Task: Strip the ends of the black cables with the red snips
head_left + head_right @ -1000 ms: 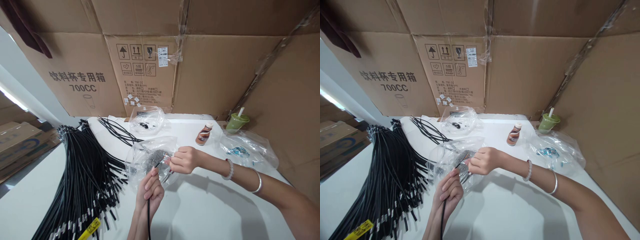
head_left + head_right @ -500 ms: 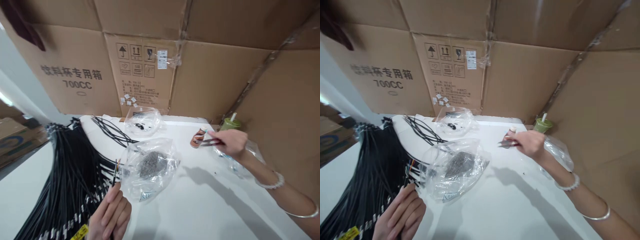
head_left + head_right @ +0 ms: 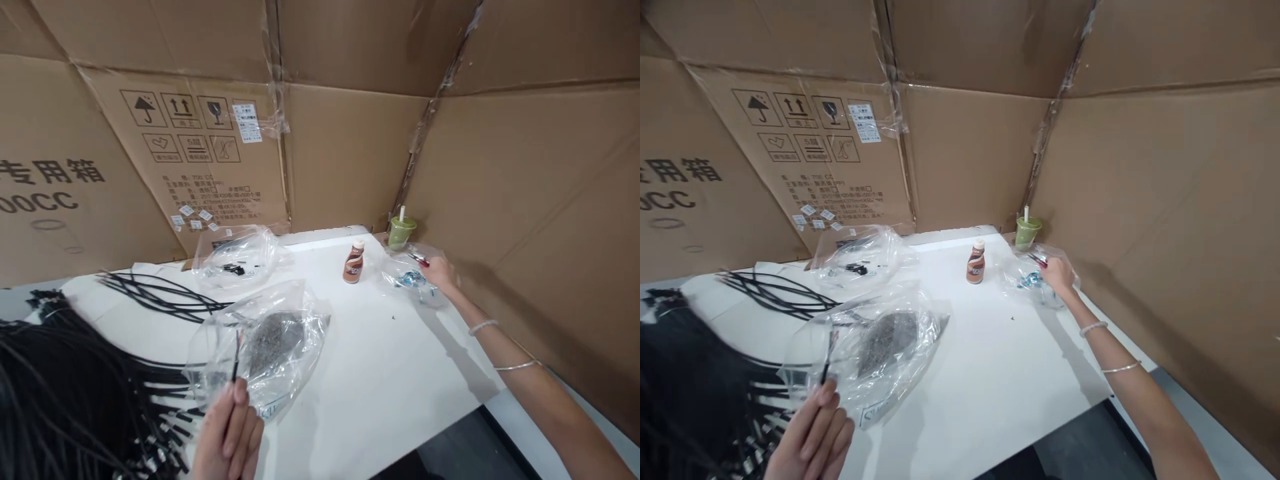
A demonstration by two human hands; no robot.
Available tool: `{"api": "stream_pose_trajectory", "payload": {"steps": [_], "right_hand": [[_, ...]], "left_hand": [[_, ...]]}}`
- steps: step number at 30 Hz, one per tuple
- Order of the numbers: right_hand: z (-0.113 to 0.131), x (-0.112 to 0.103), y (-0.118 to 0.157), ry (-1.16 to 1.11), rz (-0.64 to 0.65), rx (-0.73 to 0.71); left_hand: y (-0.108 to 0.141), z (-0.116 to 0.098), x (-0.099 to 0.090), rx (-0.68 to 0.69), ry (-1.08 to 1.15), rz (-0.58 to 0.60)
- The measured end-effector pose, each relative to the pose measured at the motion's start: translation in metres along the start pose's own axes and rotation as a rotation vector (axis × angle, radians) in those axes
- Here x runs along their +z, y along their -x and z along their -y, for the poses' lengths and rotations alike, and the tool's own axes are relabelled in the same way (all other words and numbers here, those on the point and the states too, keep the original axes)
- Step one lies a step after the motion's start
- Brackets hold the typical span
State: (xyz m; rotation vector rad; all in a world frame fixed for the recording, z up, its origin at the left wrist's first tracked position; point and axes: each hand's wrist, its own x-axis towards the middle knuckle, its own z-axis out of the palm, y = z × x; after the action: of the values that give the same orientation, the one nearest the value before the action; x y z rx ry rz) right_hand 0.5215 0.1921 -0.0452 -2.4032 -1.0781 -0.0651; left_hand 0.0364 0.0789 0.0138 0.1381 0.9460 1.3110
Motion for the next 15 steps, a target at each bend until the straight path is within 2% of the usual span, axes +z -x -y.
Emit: {"api": "stream_pose_trajectory", "payload": {"steps": [6,9,12,14,15], "right_hand": [[0.014,-0.008,0.007,-0.028,-0.036,0.091],[0.029,-0.017,0.025,-0.136,-0.085,0.052],[0.062,-0.023,0.078,-0.332,-0.067,-0.121],[0.094,-0.023,0.129,-0.488,0.061,-0.29],[0.113,-0.023,0.156,-0.583,0.166,-0.384]], "left_hand": [[-0.015,0.01,-0.003,0.192,-0.269,0.083],[-0.02,0.008,-0.006,0.254,-0.355,0.096],[-0.018,0.012,-0.005,0.29,-0.421,0.095],[-0.015,0.018,-0.003,0.287,-0.441,0.105],[-0.013,0.022,-0.001,0.293,-0.441,0.111]]}}
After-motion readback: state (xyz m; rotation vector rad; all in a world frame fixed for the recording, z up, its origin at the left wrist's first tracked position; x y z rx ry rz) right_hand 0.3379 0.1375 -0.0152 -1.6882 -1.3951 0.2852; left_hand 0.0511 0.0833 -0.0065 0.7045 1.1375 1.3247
